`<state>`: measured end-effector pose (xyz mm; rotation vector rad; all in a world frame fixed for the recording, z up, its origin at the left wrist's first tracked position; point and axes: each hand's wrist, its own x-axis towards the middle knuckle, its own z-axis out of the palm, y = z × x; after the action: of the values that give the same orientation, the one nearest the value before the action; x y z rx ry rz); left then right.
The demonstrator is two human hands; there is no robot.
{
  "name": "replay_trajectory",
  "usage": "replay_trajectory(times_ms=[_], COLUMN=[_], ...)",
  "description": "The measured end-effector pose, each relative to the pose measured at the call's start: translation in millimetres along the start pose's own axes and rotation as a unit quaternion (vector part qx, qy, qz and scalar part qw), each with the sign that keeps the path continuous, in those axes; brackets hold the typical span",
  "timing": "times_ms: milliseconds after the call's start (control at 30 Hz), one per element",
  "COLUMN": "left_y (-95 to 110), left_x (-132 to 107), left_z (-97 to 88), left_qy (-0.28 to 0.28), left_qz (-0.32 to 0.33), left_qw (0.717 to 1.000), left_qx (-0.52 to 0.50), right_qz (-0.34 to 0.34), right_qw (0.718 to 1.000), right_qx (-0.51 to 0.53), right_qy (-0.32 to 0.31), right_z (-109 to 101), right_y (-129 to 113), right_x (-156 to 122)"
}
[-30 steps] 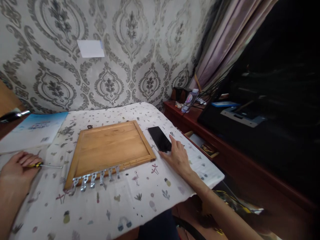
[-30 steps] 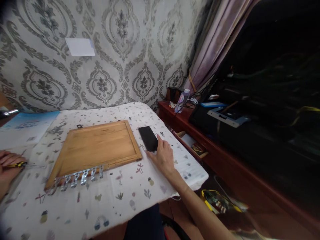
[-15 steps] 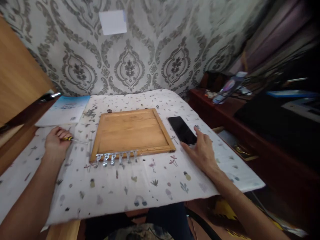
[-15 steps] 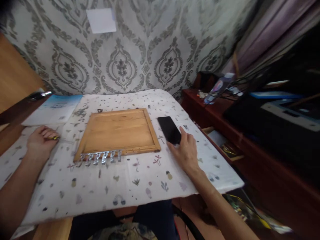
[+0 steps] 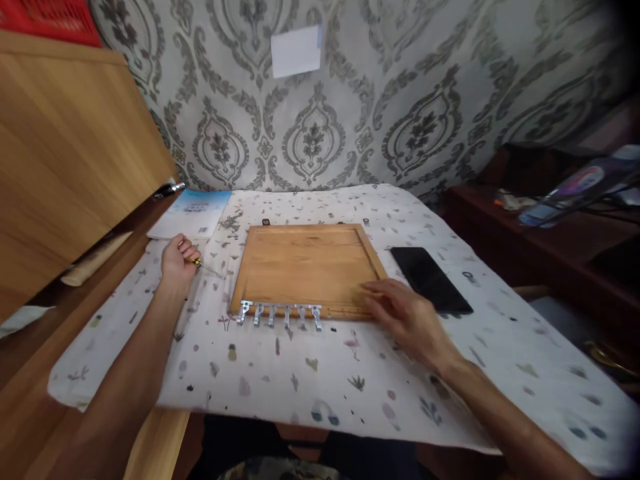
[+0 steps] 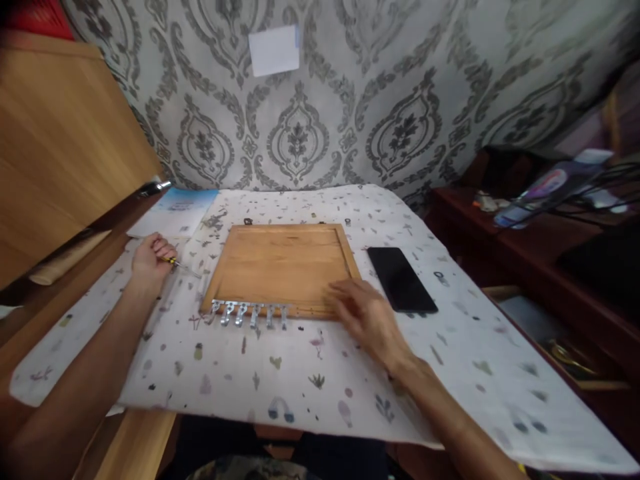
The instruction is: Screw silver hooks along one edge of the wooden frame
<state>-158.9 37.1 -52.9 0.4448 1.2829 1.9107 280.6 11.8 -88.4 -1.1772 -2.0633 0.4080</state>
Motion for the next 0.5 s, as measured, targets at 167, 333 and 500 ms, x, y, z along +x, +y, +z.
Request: replay_trajectory(times_ms=[167, 333, 500], left_y=[13, 9, -11], left_x=[14, 35, 58], left_z=[7.2, 21.5, 40.4], left_qy=[-0.020, -0.051, -0.078], left_qz=[0.026, -0.001, -0.005], left_qw=[0.991, 0.946, 0.856], left_qx=[0.129, 0.319, 0.512], right_qz=[0.017, 0.048, 0.074], right_qw=[0.989, 0.977, 0.969], right_qx=[0.137, 0.202, 0.234], right_qy=[-0.060, -0.046, -0.040], right_z=[51, 82, 82], right_y=[-23, -15, -3], right_x=[41, 56, 52])
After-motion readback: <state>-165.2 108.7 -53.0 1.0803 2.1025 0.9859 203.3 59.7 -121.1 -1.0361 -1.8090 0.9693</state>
